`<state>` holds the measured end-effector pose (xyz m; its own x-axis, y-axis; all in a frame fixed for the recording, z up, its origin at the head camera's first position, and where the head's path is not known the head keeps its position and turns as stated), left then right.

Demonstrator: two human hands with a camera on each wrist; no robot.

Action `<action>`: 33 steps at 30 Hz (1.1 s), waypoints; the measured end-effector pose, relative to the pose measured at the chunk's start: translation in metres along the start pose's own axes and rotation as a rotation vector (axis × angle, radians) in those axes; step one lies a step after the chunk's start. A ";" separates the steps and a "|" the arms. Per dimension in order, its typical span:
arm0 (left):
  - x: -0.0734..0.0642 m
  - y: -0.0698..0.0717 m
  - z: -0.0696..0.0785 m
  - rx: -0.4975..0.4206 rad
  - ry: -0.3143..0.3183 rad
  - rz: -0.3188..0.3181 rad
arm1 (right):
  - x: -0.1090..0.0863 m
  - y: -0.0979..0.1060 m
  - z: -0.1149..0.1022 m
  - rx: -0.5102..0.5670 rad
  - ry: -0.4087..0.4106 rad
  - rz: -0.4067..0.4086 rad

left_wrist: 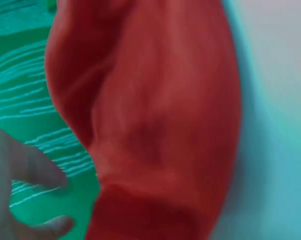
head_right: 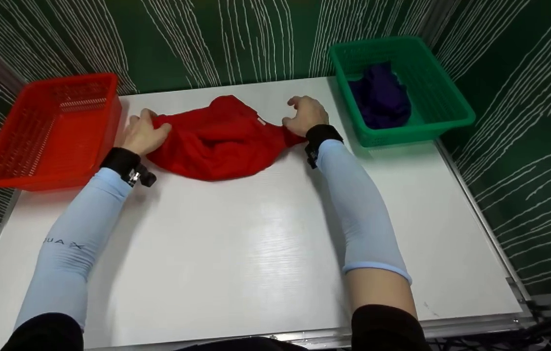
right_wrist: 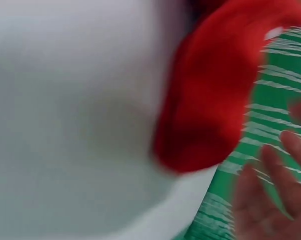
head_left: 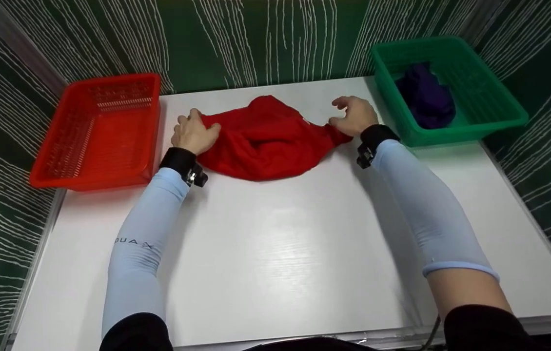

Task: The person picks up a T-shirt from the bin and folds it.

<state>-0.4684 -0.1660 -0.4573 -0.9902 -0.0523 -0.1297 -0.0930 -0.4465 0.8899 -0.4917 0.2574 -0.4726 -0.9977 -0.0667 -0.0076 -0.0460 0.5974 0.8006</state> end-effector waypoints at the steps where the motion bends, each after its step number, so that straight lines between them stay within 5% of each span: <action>1: -0.001 -0.005 0.001 0.010 -0.002 -0.032 | 0.000 -0.006 0.002 -0.036 -0.009 -0.029; 6: -0.003 -0.027 0.001 0.089 -0.058 -0.158 | -0.003 -0.028 0.006 -0.142 0.040 -0.169; 8: -0.002 -0.027 -0.001 0.059 -0.077 -0.163 | -0.004 -0.022 0.004 -0.166 0.050 -0.146; 13: 0.000 -0.015 -0.011 -0.065 -0.068 -0.138 | -0.006 0.021 0.004 -0.291 -0.076 0.011; 15: 0.003 -0.009 -0.018 -0.090 -0.052 -0.109 | -0.007 0.031 0.006 -0.367 -0.127 -0.002; 17: 0.006 -0.005 -0.024 -0.104 -0.042 -0.092 | -0.009 0.029 0.007 -0.423 -0.134 -0.126; 19: 0.007 -0.004 -0.029 -0.102 -0.026 -0.125 | -0.014 0.017 0.007 -0.433 -0.102 -0.337; 21: 0.006 -0.003 -0.033 -0.073 -0.019 -0.177 | -0.023 0.005 0.007 -0.363 -0.091 -0.533; 23: 0.015 -0.005 -0.041 -0.009 -0.054 -0.180 | -0.029 -0.003 0.008 -0.254 -0.107 -0.643; 25: 0.018 0.000 -0.040 0.059 -0.087 -0.137 | -0.028 -0.002 0.009 -0.161 -0.140 -0.628; 28: 0.021 0.005 -0.035 0.152 -0.119 -0.023 | -0.020 0.003 0.008 -0.088 -0.123 -0.483; 33: 0.018 -0.012 -0.023 0.202 -0.058 -0.068 | -0.010 -0.012 -0.001 -0.116 -0.053 -0.339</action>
<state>-0.4828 -0.1827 -0.4804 -0.9846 0.0257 -0.1727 -0.1734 -0.2592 0.9501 -0.4811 0.2504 -0.4819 -0.9280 -0.2027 -0.3127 -0.3720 0.4538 0.8098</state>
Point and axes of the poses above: each hand's wrist, its own x-axis towards the middle knuckle, its own y-axis out of the back of the hand, z = x × y, the point moved 9 cm from there along x, towards the middle knuckle, and after that the axes turned 1 degree about x, right-handed, at the moved point
